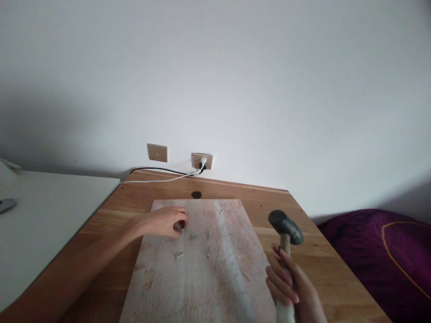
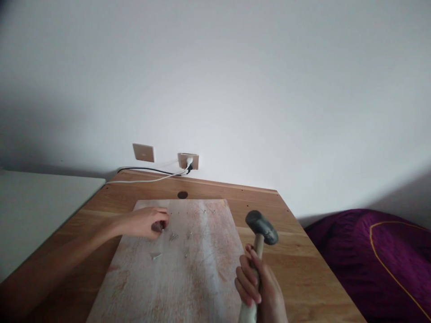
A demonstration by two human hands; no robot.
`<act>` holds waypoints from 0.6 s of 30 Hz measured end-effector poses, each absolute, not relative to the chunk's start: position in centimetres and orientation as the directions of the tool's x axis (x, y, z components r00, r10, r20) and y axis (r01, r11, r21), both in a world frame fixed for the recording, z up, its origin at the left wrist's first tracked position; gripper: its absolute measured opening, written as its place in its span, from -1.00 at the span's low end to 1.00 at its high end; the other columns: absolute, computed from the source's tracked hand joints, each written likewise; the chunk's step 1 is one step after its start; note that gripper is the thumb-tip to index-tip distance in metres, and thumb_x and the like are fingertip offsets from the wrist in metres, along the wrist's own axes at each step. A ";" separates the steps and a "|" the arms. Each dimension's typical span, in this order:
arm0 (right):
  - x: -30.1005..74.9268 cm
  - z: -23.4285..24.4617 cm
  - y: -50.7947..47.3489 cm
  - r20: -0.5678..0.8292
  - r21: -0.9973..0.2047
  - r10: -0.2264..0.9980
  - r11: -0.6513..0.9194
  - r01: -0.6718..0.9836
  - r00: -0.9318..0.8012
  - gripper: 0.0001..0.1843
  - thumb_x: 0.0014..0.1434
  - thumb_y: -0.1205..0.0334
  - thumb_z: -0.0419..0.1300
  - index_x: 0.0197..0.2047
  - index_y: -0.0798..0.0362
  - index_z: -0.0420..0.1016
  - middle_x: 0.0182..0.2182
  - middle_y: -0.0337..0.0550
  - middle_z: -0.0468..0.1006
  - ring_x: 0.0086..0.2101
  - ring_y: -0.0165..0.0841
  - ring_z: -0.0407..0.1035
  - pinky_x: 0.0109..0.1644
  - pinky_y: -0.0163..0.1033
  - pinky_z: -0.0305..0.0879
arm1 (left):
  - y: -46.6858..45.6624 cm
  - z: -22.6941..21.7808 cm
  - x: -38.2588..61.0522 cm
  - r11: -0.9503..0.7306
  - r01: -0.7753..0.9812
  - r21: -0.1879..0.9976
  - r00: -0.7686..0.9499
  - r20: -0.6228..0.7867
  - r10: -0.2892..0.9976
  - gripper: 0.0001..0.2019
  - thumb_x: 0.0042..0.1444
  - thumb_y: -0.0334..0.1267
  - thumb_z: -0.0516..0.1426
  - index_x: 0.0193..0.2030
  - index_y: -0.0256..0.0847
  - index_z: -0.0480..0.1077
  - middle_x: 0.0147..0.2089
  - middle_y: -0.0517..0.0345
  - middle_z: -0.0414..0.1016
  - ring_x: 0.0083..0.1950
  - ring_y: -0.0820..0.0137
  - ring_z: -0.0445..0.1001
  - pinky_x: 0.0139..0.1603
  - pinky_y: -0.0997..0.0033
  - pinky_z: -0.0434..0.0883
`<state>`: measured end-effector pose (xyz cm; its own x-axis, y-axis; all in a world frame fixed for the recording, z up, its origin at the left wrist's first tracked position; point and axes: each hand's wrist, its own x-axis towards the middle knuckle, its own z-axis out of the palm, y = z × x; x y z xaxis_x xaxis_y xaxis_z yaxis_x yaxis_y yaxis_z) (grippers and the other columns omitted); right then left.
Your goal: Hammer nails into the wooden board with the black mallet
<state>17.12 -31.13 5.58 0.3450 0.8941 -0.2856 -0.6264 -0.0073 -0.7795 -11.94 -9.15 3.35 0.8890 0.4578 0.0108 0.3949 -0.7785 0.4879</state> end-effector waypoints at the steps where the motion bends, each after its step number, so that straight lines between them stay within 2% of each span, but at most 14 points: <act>1: 16.8 6.0 -31.5 -0.287 -0.840 0.891 -0.057 -0.539 0.353 -0.54 0.11 -0.15 0.39 -0.15 0.02 0.43 -0.63 -0.50 -0.03 -0.69 -0.63 -0.31 -0.73 -0.50 -0.16 | -9.2 3.1 -12.0 -0.782 0.388 0.488 0.893 0.011 0.450 -0.87 -0.06 -0.46 0.17 -0.36 -0.17 0.46 -0.25 0.17 0.46 -0.25 0.36 0.47 -0.23 0.41 0.30; 3: 16.3 7.1 -32.3 -0.198 -0.959 0.867 -0.076 -0.273 0.456 -0.43 0.24 -0.30 0.22 0.03 0.01 0.40 -0.64 -0.45 0.06 -0.71 -0.58 -0.17 -0.69 -0.45 -0.11 | -9.2 2.7 -11.8 -0.786 0.388 0.482 0.892 0.019 0.452 -0.86 -0.05 -0.48 0.14 -0.37 -0.18 0.45 -0.25 0.17 0.46 -0.25 0.36 0.47 -0.22 0.41 0.30; 5: 16.1 8.1 -32.8 0.010 -0.995 0.830 -0.048 0.090 0.558 -0.42 0.30 -0.33 0.11 0.06 0.01 0.36 -0.63 -0.39 0.15 -0.68 -0.52 0.00 -0.64 -0.41 -0.02 | -8.8 2.6 -11.4 -0.772 0.405 0.489 0.875 0.036 0.482 -0.88 -0.04 -0.47 0.14 -0.36 -0.19 0.44 -0.29 0.17 0.48 -0.28 0.36 0.47 -0.25 0.41 0.30; 7: 16.5 8.3 -32.6 0.219 -0.905 0.794 -0.052 0.423 0.567 -0.44 0.34 -0.32 0.04 0.05 0.01 0.34 -0.62 -0.33 0.23 -0.65 -0.46 0.12 -0.57 -0.36 0.09 | -8.2 2.5 -10.6 -0.742 0.414 0.526 0.850 0.068 0.523 -0.89 0.00 -0.44 0.14 -0.33 -0.20 0.45 -0.33 0.18 0.50 -0.32 0.37 0.46 -0.29 0.43 0.29; 9: 17.2 7.5 -31.7 0.305 -0.787 0.806 -0.086 0.611 0.507 -0.46 0.35 -0.30 0.03 0.01 0.03 0.35 -0.62 -0.30 0.28 -0.65 -0.42 0.18 -0.54 -0.33 0.14 | -7.4 2.5 -9.3 -0.715 0.389 0.580 0.831 0.114 0.545 -0.89 0.03 -0.43 0.14 -0.29 -0.22 0.44 -0.33 0.18 0.52 -0.33 0.39 0.47 -0.31 0.45 0.29; 10: 17.5 6.9 -31.1 0.266 -0.762 0.849 -0.104 0.639 0.456 -0.48 0.35 -0.29 0.02 -0.05 0.03 0.36 -0.63 -0.30 0.28 -0.66 -0.40 0.19 -0.56 -0.32 0.12 | -6.9 2.5 -8.5 -0.707 0.355 0.612 0.832 0.139 0.538 -0.88 0.03 -0.43 0.15 -0.27 -0.23 0.44 -0.32 0.17 0.52 -0.32 0.40 0.48 -0.30 0.46 0.29; 12: 17.9 5.7 -30.0 0.088 -0.757 0.964 -0.099 0.646 0.251 -0.48 0.34 -0.29 0.01 -0.31 0.02 0.33 -0.66 -0.27 0.29 -0.67 -0.41 0.18 -0.60 -0.32 0.07 | -6.1 2.4 -6.7 -0.711 0.293 0.639 0.834 0.192 0.517 -0.89 0.00 -0.45 0.16 -0.29 -0.25 0.44 -0.31 0.16 0.53 -0.29 0.40 0.48 -0.26 0.47 0.31; 13: 17.8 5.3 -29.8 0.007 -0.753 0.984 -0.112 0.649 0.177 -0.48 0.36 -0.27 0.02 -0.34 0.03 0.34 -0.65 -0.24 0.33 -0.65 -0.40 0.24 -0.57 -0.32 0.10 | -5.7 2.3 -5.8 -0.708 0.278 0.649 0.826 0.214 0.521 -0.89 0.01 -0.43 0.17 -0.28 -0.25 0.45 -0.28 0.14 0.54 -0.27 0.40 0.48 -0.24 0.47 0.31; 15: 17.2 5.2 -30.0 0.088 -0.763 0.969 -0.084 0.641 0.232 -0.52 0.36 -0.22 0.06 -0.26 0.05 0.39 -0.59 -0.20 0.39 -0.59 -0.37 0.32 -0.56 -0.33 0.12 | -5.0 1.8 -4.4 -0.682 0.269 0.680 0.795 0.242 0.556 -0.89 0.01 -0.43 0.18 -0.28 -0.26 0.45 -0.28 0.15 0.55 -0.28 0.41 0.47 -0.23 0.47 0.32; 18: 15.9 6.6 -31.7 0.322 -0.842 0.811 0.009 0.539 0.489 -0.65 0.42 -0.11 0.07 -0.04 0.02 0.34 -0.65 -0.35 0.28 -0.69 -0.45 0.17 -0.61 -0.36 0.04 | -4.3 0.6 -3.2 -0.658 0.213 0.722 0.784 0.275 0.556 -0.93 0.02 -0.41 0.20 -0.31 -0.26 0.44 -0.32 0.18 0.54 -0.31 0.44 0.46 -0.22 0.48 0.32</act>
<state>15.93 -31.72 6.65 0.4886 0.8111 0.3215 0.5387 0.0094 -0.8424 -3.20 -4.26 0.63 0.7843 0.5560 0.2751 0.2129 -0.6579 0.7224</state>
